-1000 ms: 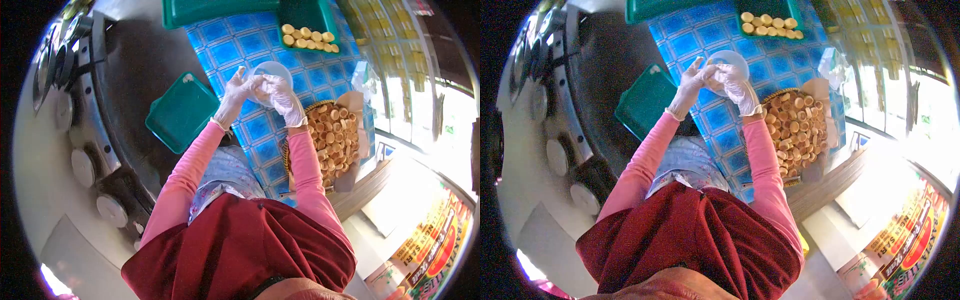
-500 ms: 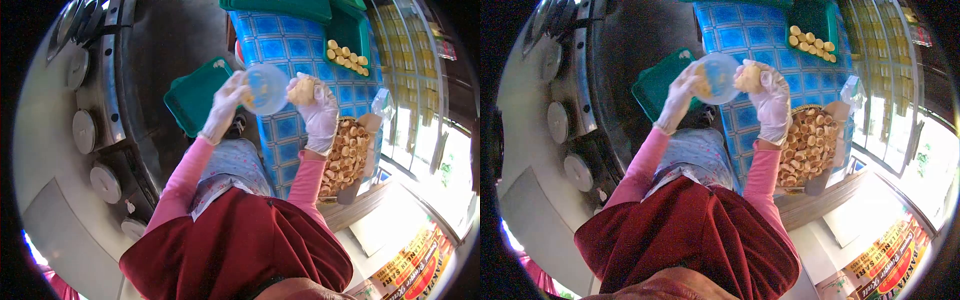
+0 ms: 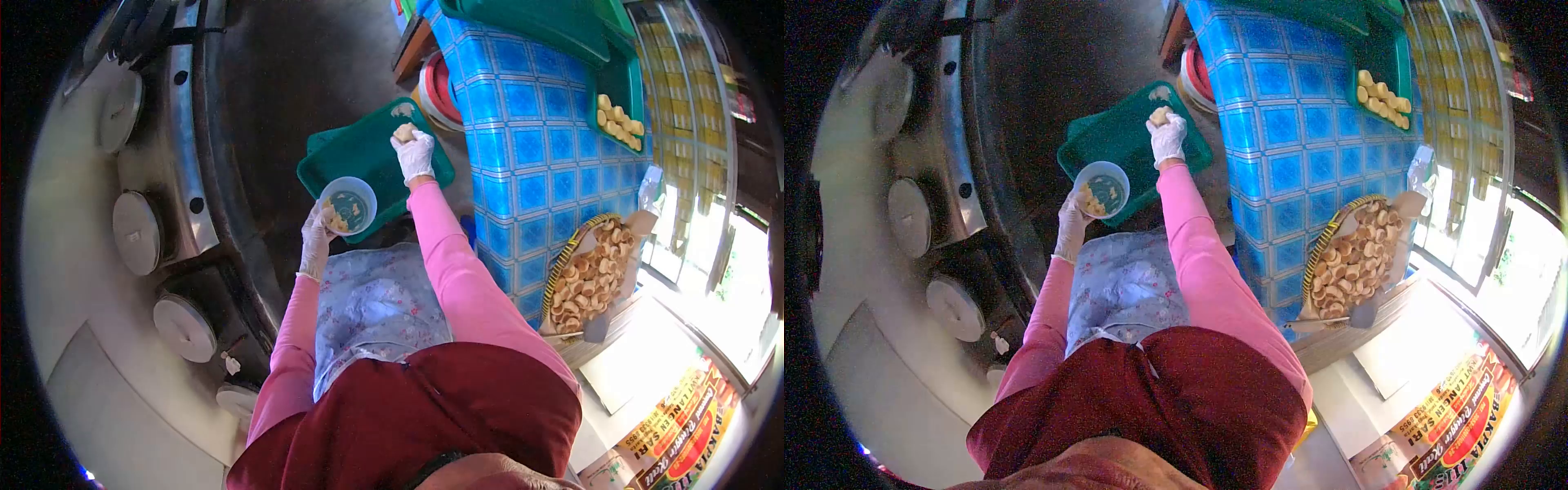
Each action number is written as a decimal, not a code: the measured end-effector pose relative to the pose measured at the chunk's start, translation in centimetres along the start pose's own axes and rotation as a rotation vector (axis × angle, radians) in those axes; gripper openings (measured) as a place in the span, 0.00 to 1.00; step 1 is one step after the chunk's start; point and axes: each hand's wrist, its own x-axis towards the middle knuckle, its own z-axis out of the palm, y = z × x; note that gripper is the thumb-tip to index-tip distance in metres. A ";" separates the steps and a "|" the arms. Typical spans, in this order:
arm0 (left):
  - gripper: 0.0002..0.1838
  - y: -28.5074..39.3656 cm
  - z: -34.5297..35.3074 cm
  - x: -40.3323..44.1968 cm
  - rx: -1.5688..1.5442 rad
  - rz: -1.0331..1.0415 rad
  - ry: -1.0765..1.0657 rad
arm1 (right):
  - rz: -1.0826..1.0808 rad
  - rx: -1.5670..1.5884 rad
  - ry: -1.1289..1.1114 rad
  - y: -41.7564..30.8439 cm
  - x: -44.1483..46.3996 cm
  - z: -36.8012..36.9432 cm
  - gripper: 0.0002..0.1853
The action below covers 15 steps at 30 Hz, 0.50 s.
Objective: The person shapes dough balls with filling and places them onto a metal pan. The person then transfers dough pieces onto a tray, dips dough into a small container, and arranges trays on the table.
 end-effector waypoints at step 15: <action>0.30 -1.6 -1.7 2.2 0.201 0.019 -0.072 | -0.643 -1.106 0.152 3.5 6.1 -0.9 0.17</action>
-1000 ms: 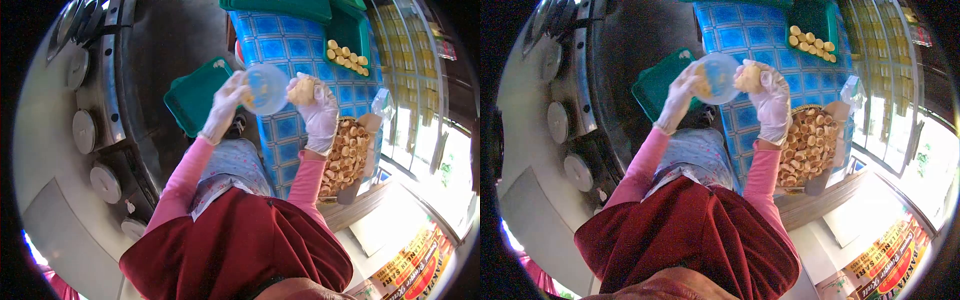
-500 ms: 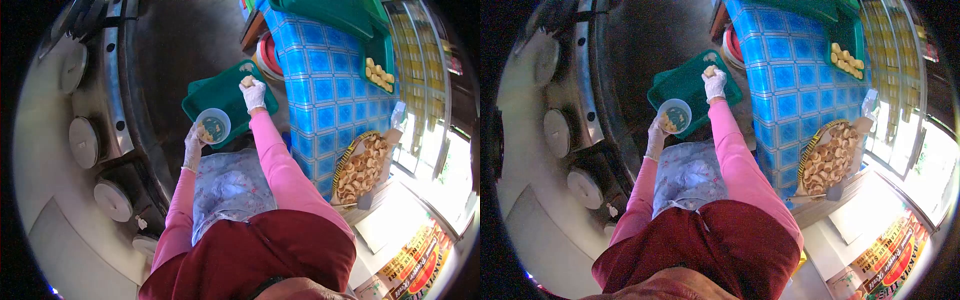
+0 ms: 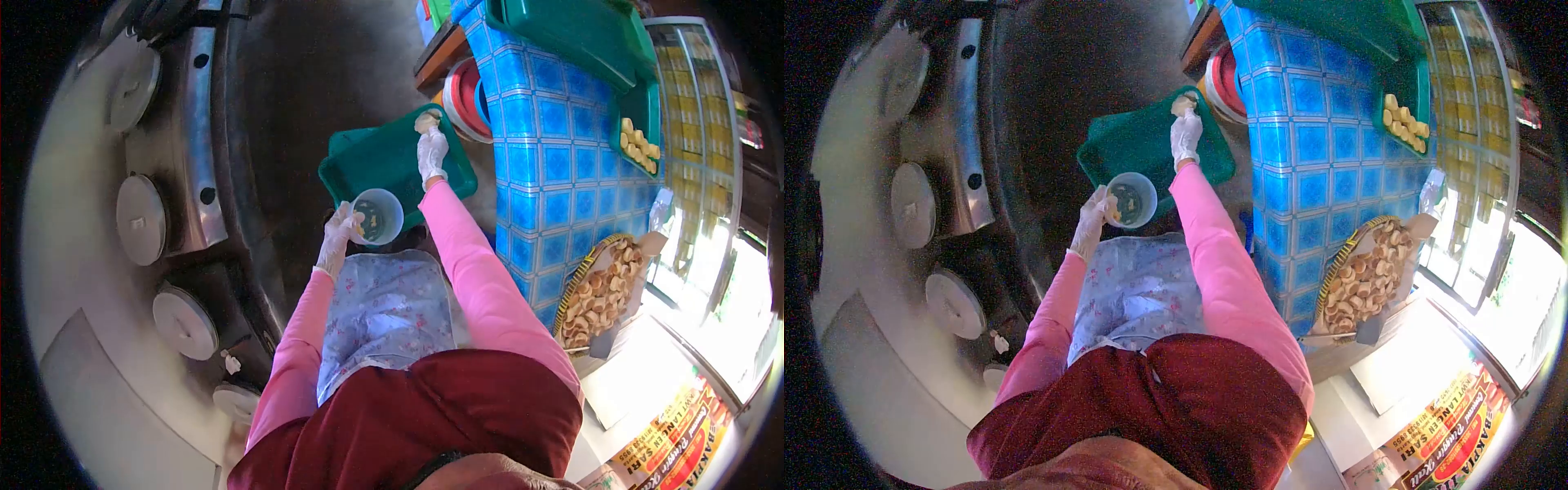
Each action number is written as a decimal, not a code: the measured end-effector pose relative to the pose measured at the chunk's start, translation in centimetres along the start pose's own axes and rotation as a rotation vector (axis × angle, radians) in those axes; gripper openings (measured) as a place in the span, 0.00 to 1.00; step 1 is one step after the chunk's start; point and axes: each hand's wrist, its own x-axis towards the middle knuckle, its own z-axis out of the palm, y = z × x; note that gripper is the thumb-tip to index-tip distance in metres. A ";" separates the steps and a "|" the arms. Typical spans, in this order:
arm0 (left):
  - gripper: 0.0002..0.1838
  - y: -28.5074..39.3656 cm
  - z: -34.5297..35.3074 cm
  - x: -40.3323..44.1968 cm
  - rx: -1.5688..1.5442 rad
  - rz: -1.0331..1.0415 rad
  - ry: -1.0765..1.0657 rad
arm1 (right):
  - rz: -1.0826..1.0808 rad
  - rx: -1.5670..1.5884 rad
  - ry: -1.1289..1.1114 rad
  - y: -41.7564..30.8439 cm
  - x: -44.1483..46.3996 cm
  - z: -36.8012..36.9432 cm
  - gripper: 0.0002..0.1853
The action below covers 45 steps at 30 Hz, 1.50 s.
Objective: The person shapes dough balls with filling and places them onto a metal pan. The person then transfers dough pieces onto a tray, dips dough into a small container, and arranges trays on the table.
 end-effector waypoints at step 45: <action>0.54 10.0 5.3 -8.5 0.022 0.311 -0.299 | -0.606 -0.309 -0.670 -13.5 -20.6 -8.3 0.10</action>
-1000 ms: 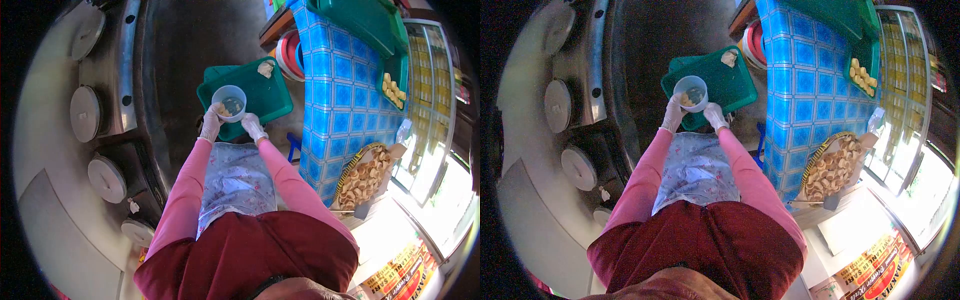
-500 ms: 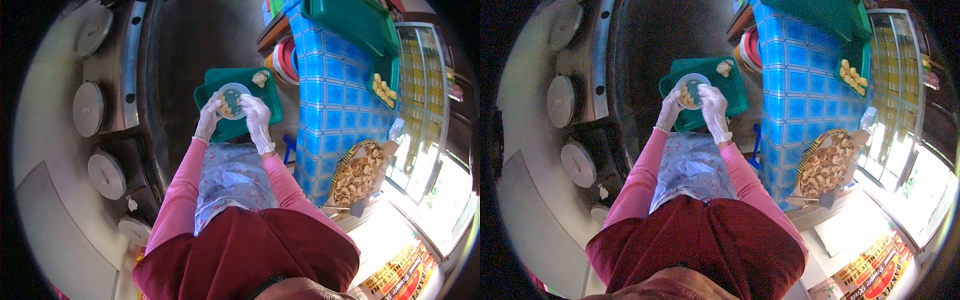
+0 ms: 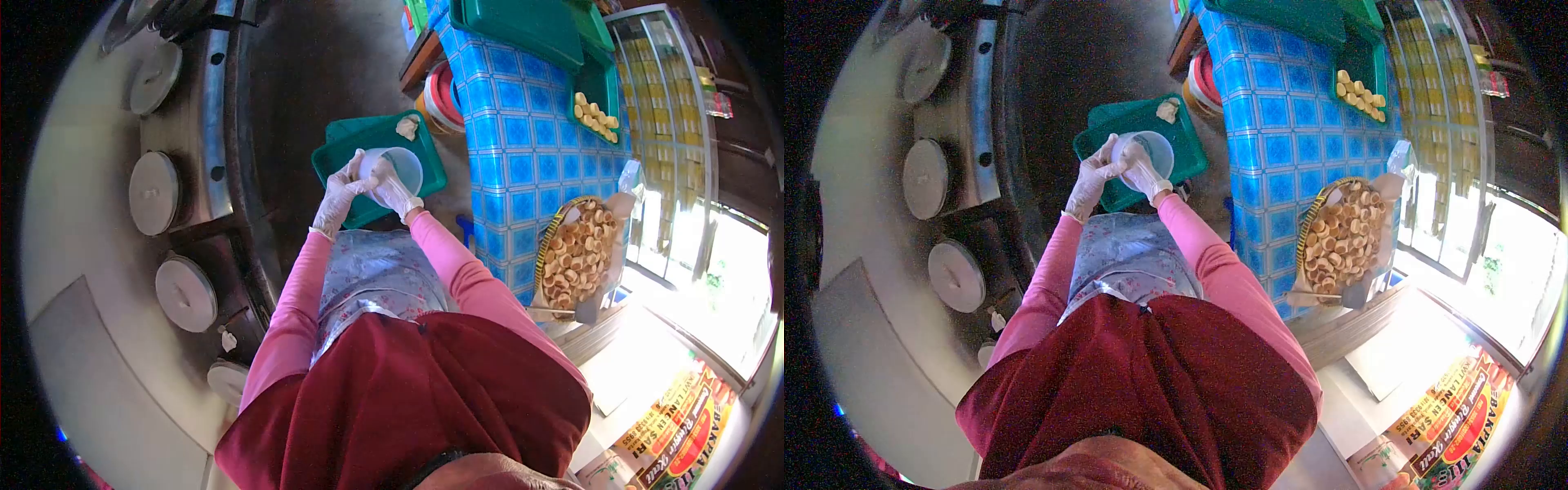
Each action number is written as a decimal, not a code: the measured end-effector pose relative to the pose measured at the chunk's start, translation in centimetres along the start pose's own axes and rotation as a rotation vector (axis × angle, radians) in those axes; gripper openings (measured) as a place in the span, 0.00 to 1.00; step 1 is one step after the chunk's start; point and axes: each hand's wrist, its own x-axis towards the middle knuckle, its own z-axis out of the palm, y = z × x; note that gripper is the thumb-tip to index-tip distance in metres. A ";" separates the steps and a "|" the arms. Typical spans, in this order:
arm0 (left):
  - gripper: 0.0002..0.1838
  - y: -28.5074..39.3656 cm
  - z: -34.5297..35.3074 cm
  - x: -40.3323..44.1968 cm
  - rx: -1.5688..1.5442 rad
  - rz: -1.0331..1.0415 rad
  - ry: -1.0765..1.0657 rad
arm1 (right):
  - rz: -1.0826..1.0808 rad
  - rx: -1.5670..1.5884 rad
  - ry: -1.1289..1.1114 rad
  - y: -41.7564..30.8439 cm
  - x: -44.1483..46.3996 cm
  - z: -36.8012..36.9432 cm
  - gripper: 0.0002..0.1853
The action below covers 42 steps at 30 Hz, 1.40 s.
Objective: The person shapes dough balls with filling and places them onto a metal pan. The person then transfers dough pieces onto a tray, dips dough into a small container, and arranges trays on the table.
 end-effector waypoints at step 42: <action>0.57 -3.8 -2.3 2.3 -0.043 0.062 0.027 | 0.433 0.168 -0.163 -2.8 -1.3 -3.4 0.09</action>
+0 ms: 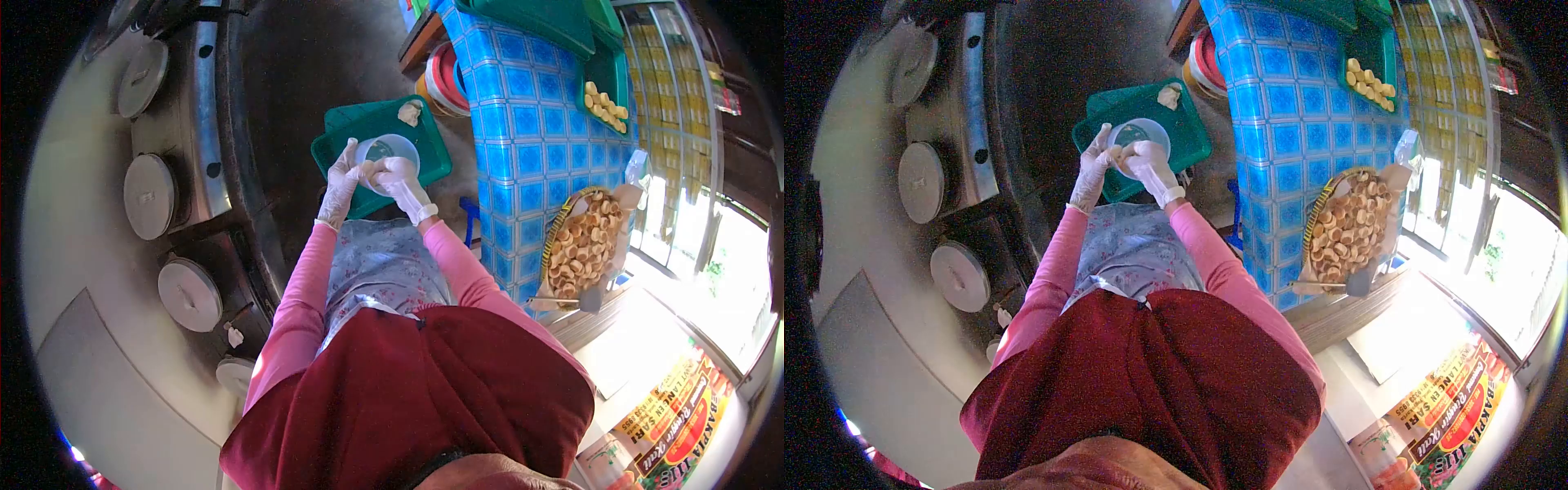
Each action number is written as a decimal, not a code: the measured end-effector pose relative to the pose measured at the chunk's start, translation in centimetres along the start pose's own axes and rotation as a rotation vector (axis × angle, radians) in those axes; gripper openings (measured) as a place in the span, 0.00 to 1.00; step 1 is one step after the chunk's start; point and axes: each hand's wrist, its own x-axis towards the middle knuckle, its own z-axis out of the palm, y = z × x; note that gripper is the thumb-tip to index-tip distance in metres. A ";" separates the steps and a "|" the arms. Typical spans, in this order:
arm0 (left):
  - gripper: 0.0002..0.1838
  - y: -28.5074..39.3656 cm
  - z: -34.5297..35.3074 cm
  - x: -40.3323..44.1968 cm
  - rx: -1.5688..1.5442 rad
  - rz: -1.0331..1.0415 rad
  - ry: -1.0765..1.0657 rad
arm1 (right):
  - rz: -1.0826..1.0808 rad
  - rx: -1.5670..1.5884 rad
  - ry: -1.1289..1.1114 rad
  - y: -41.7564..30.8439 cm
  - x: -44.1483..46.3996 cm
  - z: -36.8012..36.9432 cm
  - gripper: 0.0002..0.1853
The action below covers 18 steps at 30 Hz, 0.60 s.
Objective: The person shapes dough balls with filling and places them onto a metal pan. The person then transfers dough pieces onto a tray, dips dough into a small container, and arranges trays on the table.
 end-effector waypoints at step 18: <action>0.51 1.0 2.2 3.0 -0.084 0.025 0.015 | 0.004 -0.007 0.152 0.8 3.8 -1.8 0.14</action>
